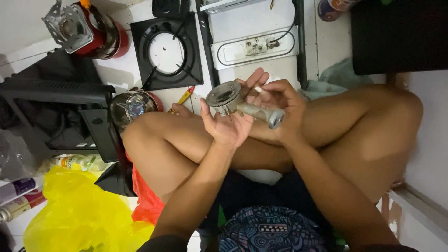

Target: Disassembling and inspecting a gas stove burner head using a screwdriver for repair.

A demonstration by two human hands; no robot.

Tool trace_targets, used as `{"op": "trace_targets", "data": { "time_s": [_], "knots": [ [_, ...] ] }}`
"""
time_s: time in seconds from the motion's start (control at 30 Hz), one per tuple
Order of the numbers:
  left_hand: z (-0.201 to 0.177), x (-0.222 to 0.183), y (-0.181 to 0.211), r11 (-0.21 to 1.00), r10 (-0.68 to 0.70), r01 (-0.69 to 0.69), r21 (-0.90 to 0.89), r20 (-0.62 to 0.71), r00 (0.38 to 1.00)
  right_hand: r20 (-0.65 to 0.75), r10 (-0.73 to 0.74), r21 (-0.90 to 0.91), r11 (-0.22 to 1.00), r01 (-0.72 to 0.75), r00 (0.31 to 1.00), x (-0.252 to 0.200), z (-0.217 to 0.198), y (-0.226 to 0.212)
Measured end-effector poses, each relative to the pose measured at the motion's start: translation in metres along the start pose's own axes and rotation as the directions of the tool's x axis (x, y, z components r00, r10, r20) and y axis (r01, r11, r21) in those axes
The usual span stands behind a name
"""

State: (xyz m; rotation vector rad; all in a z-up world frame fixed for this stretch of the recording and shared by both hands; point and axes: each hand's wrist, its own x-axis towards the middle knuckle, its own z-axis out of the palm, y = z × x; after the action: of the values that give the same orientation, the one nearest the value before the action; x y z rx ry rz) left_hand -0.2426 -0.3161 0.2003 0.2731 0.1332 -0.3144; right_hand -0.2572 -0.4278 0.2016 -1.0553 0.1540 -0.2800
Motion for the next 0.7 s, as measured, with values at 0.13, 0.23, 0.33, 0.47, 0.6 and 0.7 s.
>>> {"op": "trace_targets", "data": {
  "time_s": [0.13,0.23,0.33,0.47,0.6,0.7],
  "knots": [
    [-0.011,0.005,0.008,0.999,0.027,-0.026,0.034,-0.021,0.999,-0.059,0.026,-0.109,0.994,-0.032,0.998,0.004,-0.043,0.030],
    [-0.028,0.013,0.014,0.997,0.058,-0.054,0.061,-0.067,0.996,-0.126,0.009,0.030,1.000,-0.005,0.992,0.007,-0.052,0.035],
    [-0.038,0.018,0.016,0.985,0.102,-0.074,0.158,-0.172,0.980,-0.081,0.064,0.191,0.980,-0.048,0.995,0.008,-0.050,0.025],
    [-0.031,0.021,0.019,0.979,0.123,-0.077,0.190,-0.243,0.962,-0.017,0.001,0.164,0.986,0.002,1.000,0.013,-0.063,0.020],
    [-0.008,0.017,0.026,0.966,0.139,-0.064,0.249,-0.296,0.945,0.052,-0.142,0.046,0.989,0.140,0.989,0.015,-0.064,-0.008],
    [-0.008,0.012,0.024,0.964,0.144,-0.065,0.257,-0.302,0.942,0.065,-0.287,-0.124,0.948,0.293,0.956,0.015,-0.062,-0.023]
  ]
}}
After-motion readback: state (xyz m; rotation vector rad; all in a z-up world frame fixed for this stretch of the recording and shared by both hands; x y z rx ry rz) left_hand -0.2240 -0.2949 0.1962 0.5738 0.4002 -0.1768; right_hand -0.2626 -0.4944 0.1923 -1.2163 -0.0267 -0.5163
